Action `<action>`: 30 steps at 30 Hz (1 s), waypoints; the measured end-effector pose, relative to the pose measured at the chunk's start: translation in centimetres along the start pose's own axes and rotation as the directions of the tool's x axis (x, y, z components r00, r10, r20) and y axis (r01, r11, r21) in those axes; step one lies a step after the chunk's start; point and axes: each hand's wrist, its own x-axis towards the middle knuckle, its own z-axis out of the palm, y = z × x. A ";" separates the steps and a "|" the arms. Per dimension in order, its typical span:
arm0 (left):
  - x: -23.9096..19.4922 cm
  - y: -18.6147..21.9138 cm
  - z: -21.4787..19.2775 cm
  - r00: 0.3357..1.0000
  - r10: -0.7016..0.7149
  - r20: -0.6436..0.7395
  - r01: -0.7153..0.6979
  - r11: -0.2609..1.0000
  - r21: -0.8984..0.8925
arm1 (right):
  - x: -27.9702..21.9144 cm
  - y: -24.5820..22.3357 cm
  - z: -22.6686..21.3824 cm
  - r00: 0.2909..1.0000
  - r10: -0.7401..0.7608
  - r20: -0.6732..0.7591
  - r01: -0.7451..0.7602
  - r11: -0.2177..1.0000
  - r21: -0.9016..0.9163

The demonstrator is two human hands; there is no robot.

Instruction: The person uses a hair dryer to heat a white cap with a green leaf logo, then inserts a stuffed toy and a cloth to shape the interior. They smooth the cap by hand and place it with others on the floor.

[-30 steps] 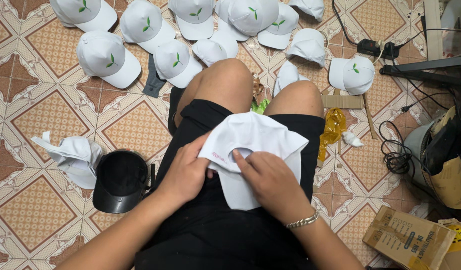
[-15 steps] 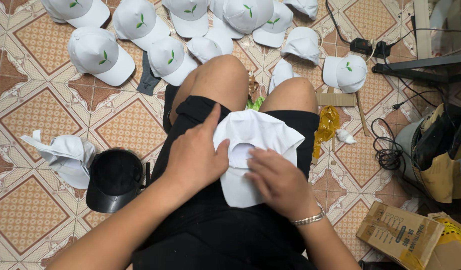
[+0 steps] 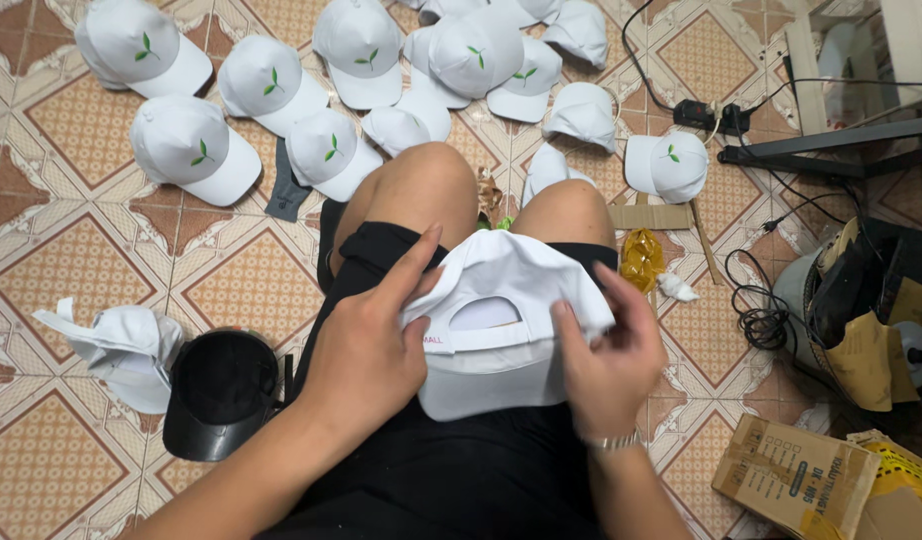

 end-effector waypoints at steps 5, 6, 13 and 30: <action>-0.3 1.8 -1.6 0.957 0.287 -0.038 -0.272 0.937 0.218 | -5.0 0.1 -0.5 0.984 0.057 -0.166 -0.036 0.991 0.125; -0.2 2.1 -1.7 0.942 0.336 -0.023 -0.313 0.899 0.307 | -5.5 0.1 -0.5 0.985 0.042 -0.167 -0.022 0.993 0.117; 0.4 3.3 -0.4 0.958 0.284 0.048 -0.285 0.914 0.288 | -5.5 -2.6 -1.2 0.998 -0.027 -0.049 0.022 0.995 -0.098; 0.4 4.1 0.1 0.929 0.369 -0.006 -0.310 0.790 0.529 | -1.7 -6.0 -0.5 0.947 -0.317 0.060 0.296 0.779 -0.553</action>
